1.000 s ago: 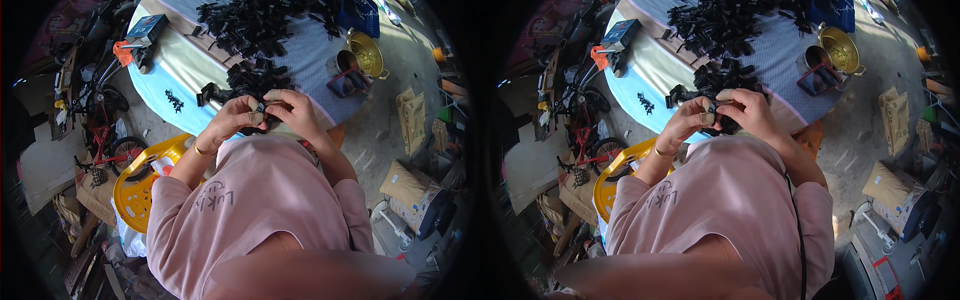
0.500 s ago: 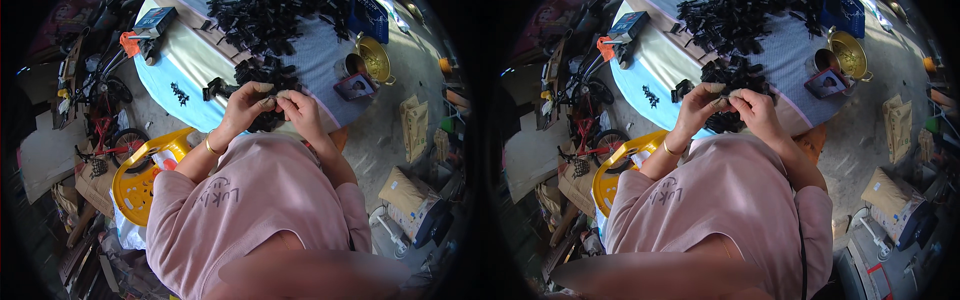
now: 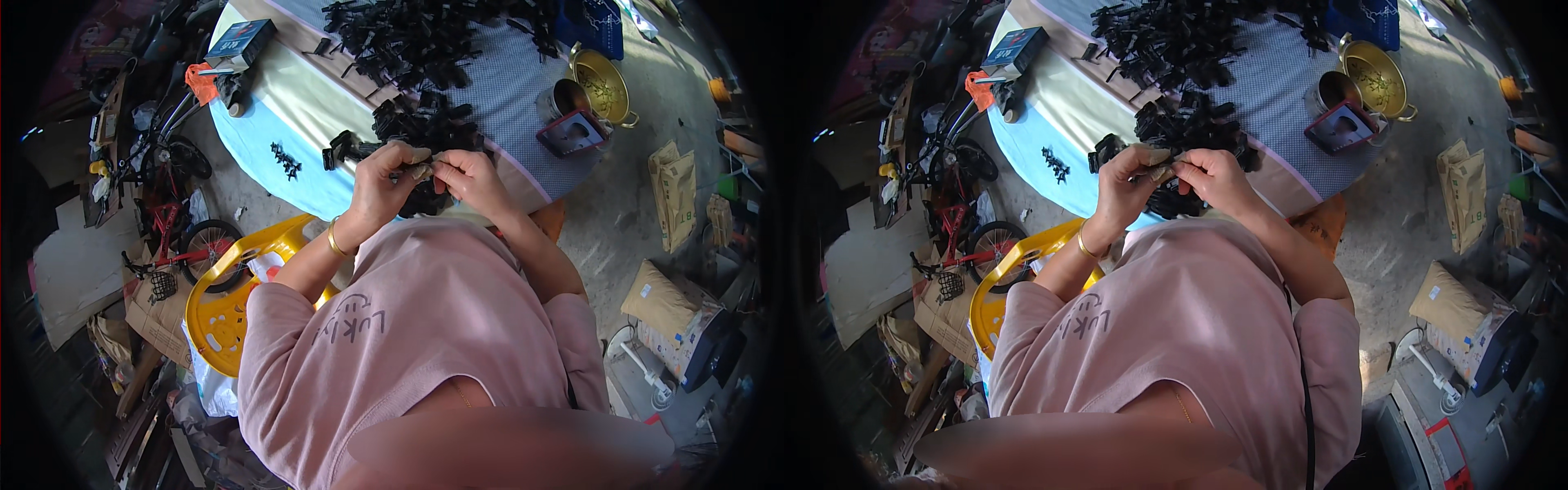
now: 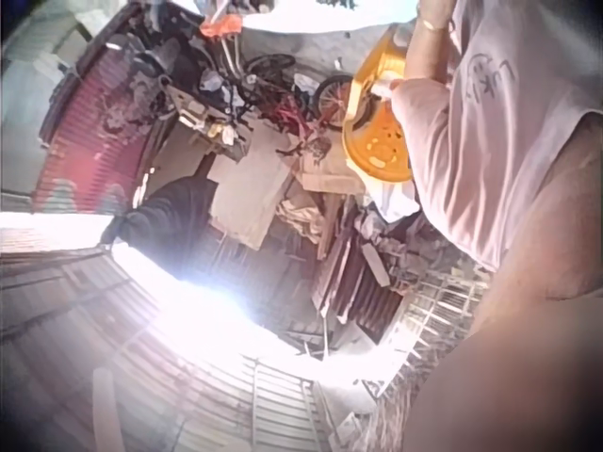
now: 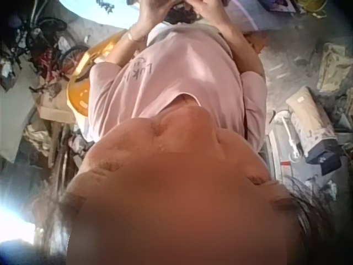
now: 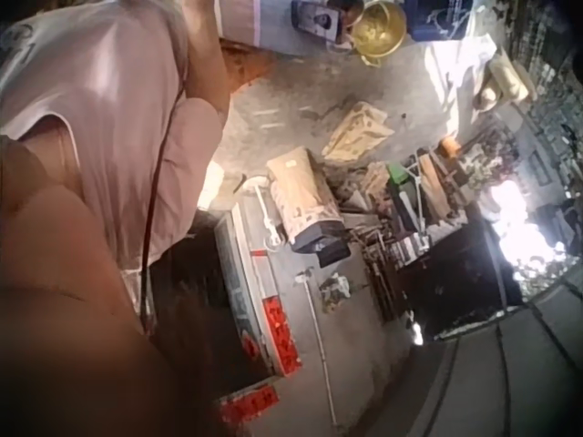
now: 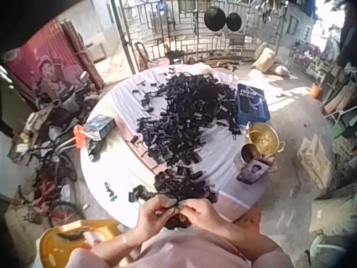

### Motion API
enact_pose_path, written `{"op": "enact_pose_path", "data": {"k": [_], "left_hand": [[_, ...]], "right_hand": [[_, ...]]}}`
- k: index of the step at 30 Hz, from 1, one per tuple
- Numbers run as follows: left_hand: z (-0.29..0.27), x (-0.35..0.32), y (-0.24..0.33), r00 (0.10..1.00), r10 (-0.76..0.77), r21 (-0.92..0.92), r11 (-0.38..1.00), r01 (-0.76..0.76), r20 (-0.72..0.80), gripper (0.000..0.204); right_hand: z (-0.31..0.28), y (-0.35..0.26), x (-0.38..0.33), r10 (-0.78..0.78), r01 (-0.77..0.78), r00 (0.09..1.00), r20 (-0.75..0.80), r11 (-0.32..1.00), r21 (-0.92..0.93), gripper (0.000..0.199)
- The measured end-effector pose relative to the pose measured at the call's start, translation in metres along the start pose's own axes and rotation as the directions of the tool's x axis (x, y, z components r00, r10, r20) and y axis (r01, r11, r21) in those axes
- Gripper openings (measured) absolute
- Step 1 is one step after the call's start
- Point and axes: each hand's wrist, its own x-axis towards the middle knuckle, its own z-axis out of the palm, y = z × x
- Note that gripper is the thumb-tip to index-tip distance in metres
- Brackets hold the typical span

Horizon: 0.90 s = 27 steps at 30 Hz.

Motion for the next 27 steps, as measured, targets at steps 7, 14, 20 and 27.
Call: {"op": "enact_pose_path", "data": {"k": [7,14,20,27], "left_hand": [[-0.046,0.034,-0.050,0.940,-0.317,0.376,0.862,0.340,-0.122,0.024],[-0.070,0.082,-0.144,0.975,-0.223,0.734,0.663,0.150,0.002,0.027],[-0.035,0.117,-0.168,0.987,-0.129,0.808,0.569,0.154,-0.097,0.034],[-0.030,0.117,-0.180,0.978,-0.187,0.877,0.451,0.165,-0.087,0.021]], "right_hand": [[0.001,0.023,-0.006,-0.115,0.108,0.986,-0.118,0.992,-0.063,0.015],[0.000,0.014,-0.017,-0.043,0.035,0.998,-0.046,0.987,-0.158,0.017],[0.002,0.008,-0.018,-0.082,0.077,0.997,-0.005,0.951,-0.299,0.016],[-0.001,0.015,-0.026,-0.214,0.183,0.970,-0.114,0.955,-0.233,0.012]]}}
